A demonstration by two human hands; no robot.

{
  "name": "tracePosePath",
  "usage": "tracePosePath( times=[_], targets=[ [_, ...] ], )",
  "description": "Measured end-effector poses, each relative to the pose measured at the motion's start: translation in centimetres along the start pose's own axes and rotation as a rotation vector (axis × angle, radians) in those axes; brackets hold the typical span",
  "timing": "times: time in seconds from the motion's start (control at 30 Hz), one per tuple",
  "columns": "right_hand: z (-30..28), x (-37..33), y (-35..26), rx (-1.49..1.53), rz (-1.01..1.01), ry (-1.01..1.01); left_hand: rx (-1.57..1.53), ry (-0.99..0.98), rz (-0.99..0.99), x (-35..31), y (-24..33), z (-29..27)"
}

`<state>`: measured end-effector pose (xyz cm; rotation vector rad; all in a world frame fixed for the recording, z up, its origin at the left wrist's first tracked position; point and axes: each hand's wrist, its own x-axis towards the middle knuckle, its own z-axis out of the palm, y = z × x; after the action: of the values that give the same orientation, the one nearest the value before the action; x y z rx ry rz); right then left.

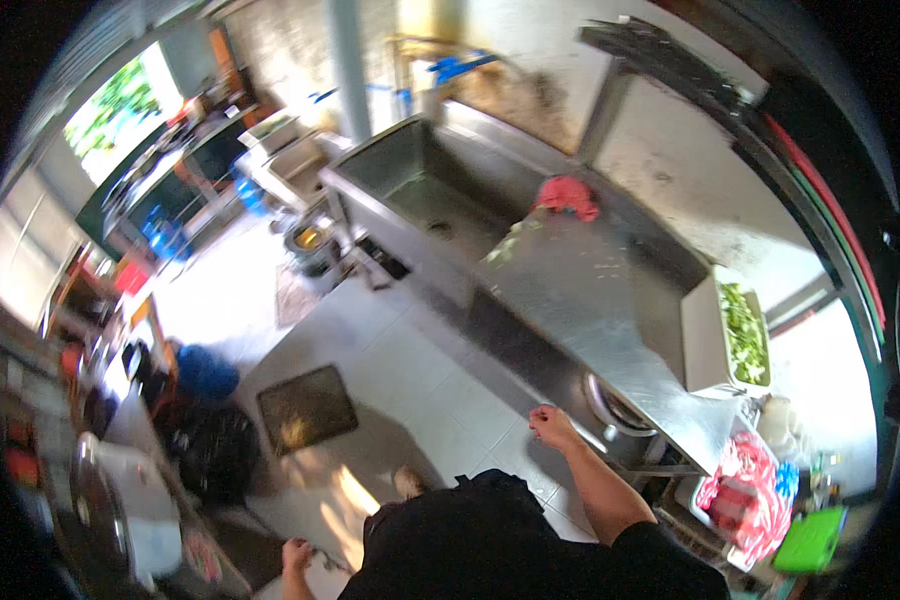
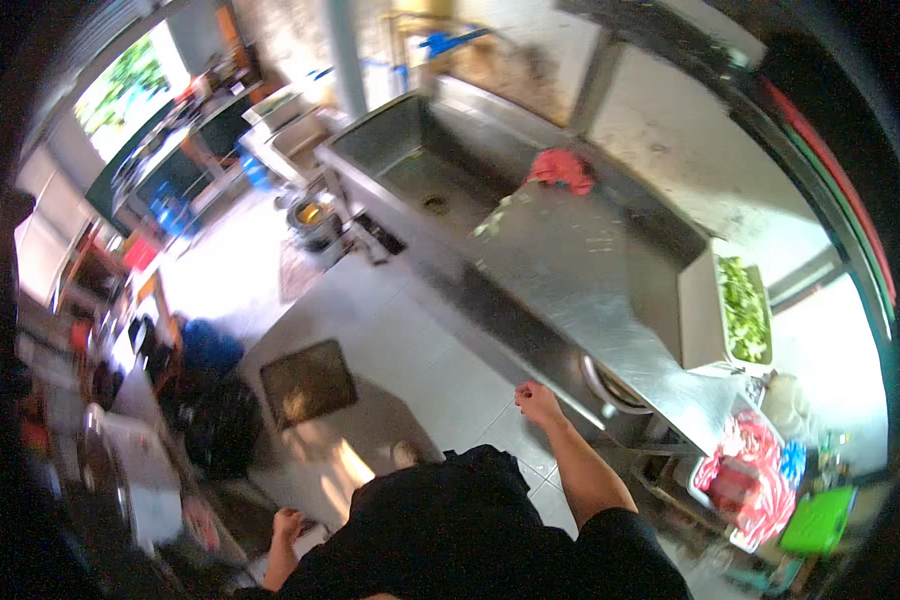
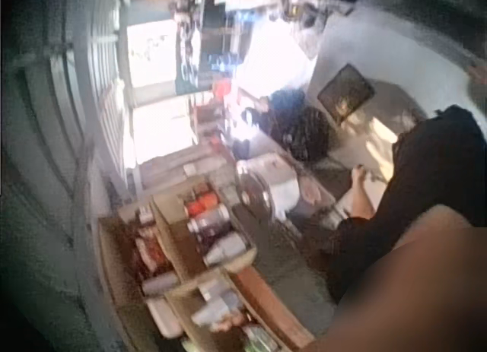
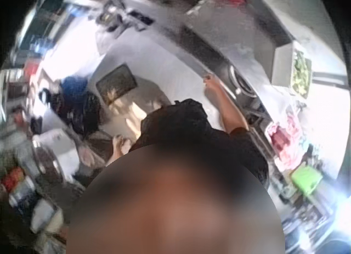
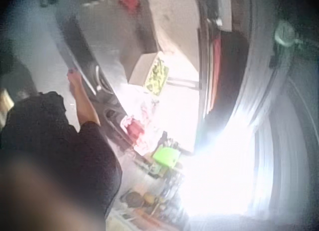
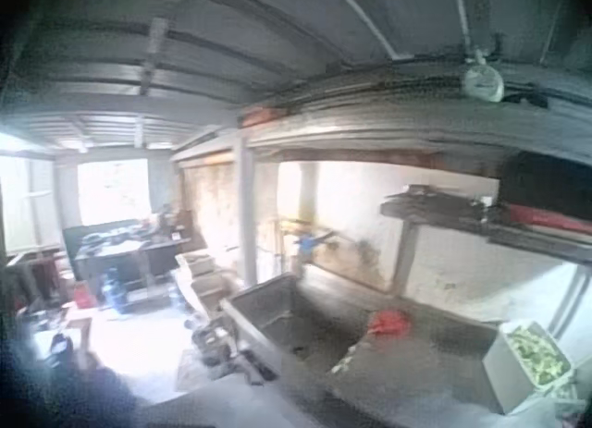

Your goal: The person washes chopped green vegetables in a metal tray under running water, rinses the tray and a red cutting board, and places them on a shelf. The person then clears debris from the sink drain and washes their hands.

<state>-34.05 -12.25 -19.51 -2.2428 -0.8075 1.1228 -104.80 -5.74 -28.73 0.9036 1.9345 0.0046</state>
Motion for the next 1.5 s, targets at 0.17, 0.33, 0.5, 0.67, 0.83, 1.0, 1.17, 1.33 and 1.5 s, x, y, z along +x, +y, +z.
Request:
tracePosePath(
  times=[0.17, 0.33, 0.5, 0.67, 0.83, 1.0, 1.17, 1.33, 1.5],
  targets=[
    [-7.6, 3.7, -5.0, 0.459, -0.117, 0.327, 0.142, 0.173, 0.144, 10.3, 22.1, -4.1],
    [-15.9, 12.8, -10.6, 0.157, -0.262, 0.48, 0.061, 0.056, 0.685, 12.0, 39.2, 2.3],
    [-26.2, 25.4, -18.1, -0.174, -0.262, 0.721, 0.138, -0.121, 0.792, 4.8, 47.4, 10.5],
    [-30.5, 35.8, -24.5, -0.538, -0.218, 0.864, 0.113, -0.089, 0.425, 4.0, 41.2, 13.5],
    [-31.2, 40.5, -24.3, -0.722, 0.026, 0.688, 0.722, -0.436, 0.443, 5.0, 28.3, 9.8],
    [-38.3, 36.1, -21.8, -0.287, 0.033, 0.781, 0.566, -0.269, 0.231, 7.4, 28.9, 5.8],
    [-41.1, 23.6, -16.9, -0.041, -0.105, 1.003, 0.458, -0.204, 0.507, 15.6, 47.0, 6.4],
    [-36.7, 16.5, -11.2, -0.045, 0.433, 0.882, 0.416, -0.292, 0.629, 21.1, 71.9, 8.7],
    [-29.2, 17.5, -6.8, -0.414, 0.74, 0.83, 0.389, -0.174, 0.956, 14.2, 83.3, 10.2]
  ],
)
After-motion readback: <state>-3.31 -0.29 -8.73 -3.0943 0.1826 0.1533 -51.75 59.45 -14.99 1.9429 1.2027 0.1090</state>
